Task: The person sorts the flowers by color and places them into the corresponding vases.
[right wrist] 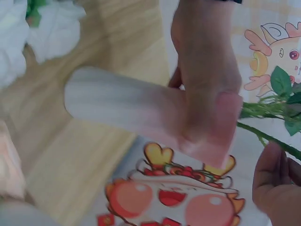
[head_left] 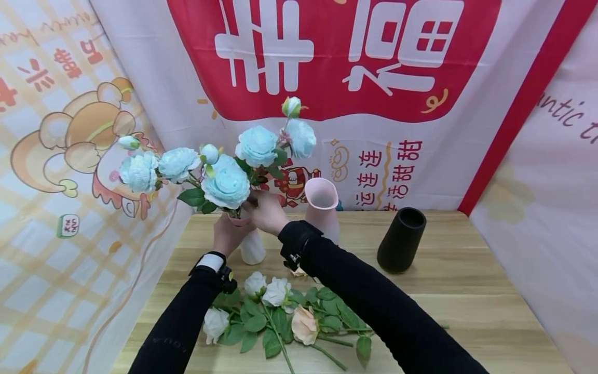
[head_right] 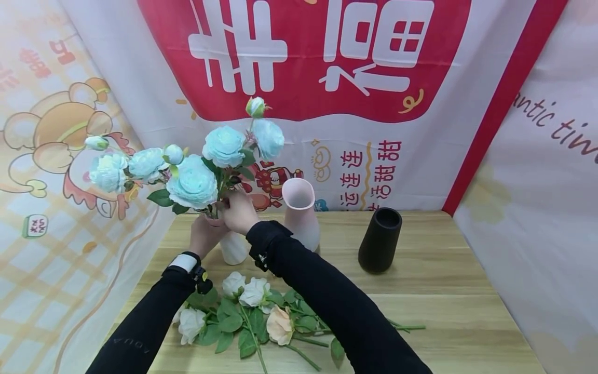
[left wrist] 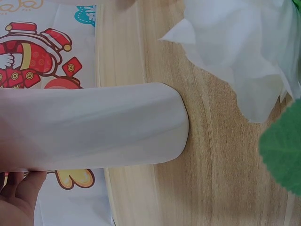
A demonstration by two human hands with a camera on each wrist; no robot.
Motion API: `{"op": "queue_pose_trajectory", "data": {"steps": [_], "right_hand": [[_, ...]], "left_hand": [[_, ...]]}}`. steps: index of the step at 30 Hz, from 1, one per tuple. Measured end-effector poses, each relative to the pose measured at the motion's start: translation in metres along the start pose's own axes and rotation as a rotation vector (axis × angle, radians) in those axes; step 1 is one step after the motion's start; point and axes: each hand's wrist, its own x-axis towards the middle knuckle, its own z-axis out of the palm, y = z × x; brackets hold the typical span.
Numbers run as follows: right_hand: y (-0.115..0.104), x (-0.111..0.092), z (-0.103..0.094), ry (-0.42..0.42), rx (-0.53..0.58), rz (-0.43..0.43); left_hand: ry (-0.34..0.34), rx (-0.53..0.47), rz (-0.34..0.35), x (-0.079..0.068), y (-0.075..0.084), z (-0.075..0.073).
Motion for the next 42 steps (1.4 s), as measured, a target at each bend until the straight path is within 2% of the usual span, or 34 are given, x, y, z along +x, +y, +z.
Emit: {"op": "queue_pose_trajectory", "data": {"steps": [2, 5, 11, 16, 19, 23, 27, 34, 36, 42], "right_hand": [[0.002, -0.003, 0.003, -0.006, 0.047, 0.025], [0.005, -0.005, 0.009, 0.042, 0.066, 0.023], [0.015, -0.007, 0.021, 0.210, -0.080, -0.064], [0.024, -0.010, 0.027, 0.241, -0.168, -0.044], [0.030, -0.016, 0.031, 0.261, -0.075, 0.046], [0.038, -0.026, 0.039, 0.303, 0.006, 0.090], [0.038, -0.041, 0.044, 0.277, 0.074, 0.112], [0.037, -0.075, 0.038, 0.064, 0.284, 0.207], [0.038, -0.084, 0.033, 0.031, 0.317, 0.220], [0.044, -0.112, 0.007, 0.009, 0.238, 0.158]], "left_hand": [[0.013, 0.003, 0.025, 0.000, -0.003, 0.001], [0.039, 0.011, 0.052, 0.000, -0.005, 0.003], [0.055, -0.013, 0.070, -0.005, -0.004, 0.009], [0.087, -0.032, 0.131, -0.006, -0.004, 0.011], [0.101, -0.027, 0.170, -0.005, -0.005, 0.010], [0.100, 0.012, 0.178, -0.005, -0.004, 0.008], [0.093, 0.001, 0.153, -0.005, -0.002, 0.007], [0.059, -0.019, 0.151, -0.001, -0.004, 0.005], [0.058, -0.028, 0.154, 0.000, -0.004, 0.004], [0.059, -0.033, 0.151, 0.002, -0.004, 0.003]]}}
